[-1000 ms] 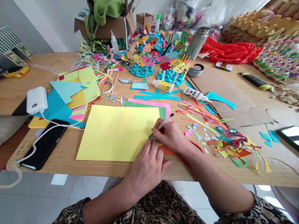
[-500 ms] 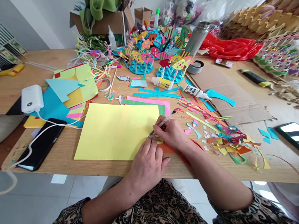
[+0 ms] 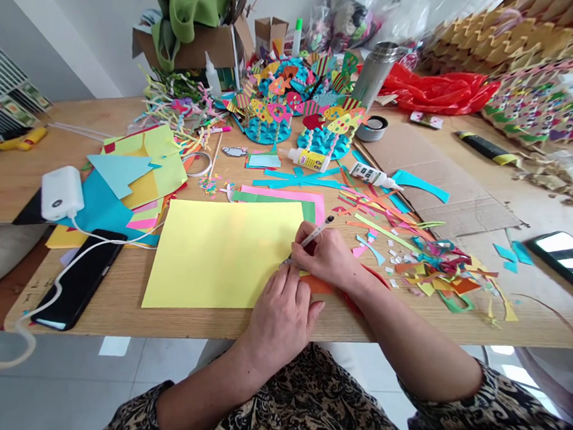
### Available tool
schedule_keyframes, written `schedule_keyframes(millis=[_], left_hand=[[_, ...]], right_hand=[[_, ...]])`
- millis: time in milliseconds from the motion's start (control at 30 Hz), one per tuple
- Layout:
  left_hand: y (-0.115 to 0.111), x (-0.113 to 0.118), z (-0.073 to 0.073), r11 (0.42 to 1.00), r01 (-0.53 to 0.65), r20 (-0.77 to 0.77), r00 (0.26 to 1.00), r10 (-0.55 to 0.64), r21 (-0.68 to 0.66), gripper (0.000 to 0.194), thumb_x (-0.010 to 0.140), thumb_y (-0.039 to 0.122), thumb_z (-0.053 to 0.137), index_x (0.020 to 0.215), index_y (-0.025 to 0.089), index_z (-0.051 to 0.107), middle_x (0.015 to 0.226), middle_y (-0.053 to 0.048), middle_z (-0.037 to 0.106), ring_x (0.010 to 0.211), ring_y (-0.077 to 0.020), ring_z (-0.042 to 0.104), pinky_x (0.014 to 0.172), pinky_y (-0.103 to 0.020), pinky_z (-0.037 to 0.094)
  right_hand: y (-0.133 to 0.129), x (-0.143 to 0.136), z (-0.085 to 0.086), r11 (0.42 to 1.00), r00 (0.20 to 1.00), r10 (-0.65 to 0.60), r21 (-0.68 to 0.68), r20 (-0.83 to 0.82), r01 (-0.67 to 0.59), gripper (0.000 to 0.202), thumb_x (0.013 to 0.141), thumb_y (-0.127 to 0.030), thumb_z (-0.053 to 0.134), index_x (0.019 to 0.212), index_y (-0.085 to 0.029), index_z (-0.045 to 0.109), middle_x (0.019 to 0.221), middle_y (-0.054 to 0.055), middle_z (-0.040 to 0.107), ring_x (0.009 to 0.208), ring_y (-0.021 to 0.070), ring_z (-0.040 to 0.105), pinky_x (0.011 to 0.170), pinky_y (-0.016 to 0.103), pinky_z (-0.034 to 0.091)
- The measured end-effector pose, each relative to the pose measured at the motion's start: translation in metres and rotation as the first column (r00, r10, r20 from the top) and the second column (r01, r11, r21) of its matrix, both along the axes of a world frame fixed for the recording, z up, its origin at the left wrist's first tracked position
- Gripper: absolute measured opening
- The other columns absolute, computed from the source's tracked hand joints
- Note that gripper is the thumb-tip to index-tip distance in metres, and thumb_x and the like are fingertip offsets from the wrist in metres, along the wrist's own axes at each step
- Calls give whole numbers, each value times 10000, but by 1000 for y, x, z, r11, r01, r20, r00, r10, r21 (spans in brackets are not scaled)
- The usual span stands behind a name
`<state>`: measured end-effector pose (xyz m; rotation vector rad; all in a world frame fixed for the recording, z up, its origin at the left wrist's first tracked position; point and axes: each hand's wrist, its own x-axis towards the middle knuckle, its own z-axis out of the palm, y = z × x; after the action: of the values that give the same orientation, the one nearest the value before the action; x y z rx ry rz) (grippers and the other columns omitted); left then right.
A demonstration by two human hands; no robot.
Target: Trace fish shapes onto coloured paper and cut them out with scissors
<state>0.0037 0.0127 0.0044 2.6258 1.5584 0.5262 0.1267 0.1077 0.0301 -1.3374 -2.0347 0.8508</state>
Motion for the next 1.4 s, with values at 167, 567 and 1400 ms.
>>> schedule_keyframes(millis=[167, 567, 1400], left_hand=[[0, 0, 0, 1000, -4, 1, 1000, 4, 5, 296, 934, 377, 413, 922, 112, 544, 1201, -213, 574, 1197, -316, 498, 980, -465, 458], [1, 0, 2, 1000, -6, -7, 1000, 6, -12, 291, 934, 378, 414, 904, 115, 534, 1290, -232, 512, 1217, -325, 477, 994, -469, 442], [0, 0, 4, 1000, -5, -18, 1000, 5, -23, 284, 932, 366, 419, 916, 107, 535, 1290, -239, 515, 1225, -327, 471, 1002, -471, 438]], right_hand=[[2, 2, -2, 998, 999, 17, -61, -44, -20, 93, 687, -147, 519, 668, -205, 450, 519, -51, 502, 451, 86, 448, 459, 201, 339], [6, 4, -5, 994, 995, 28, -104, -98, -38, 71, 686, -161, 513, 660, -200, 460, 516, -51, 503, 448, 88, 452, 450, 201, 341], [5, 1, -3, 995, 998, -41, -91, -56, 36, 69, 697, -175, 508, 651, -198, 461, 506, -41, 509, 437, 92, 453, 454, 206, 339]])
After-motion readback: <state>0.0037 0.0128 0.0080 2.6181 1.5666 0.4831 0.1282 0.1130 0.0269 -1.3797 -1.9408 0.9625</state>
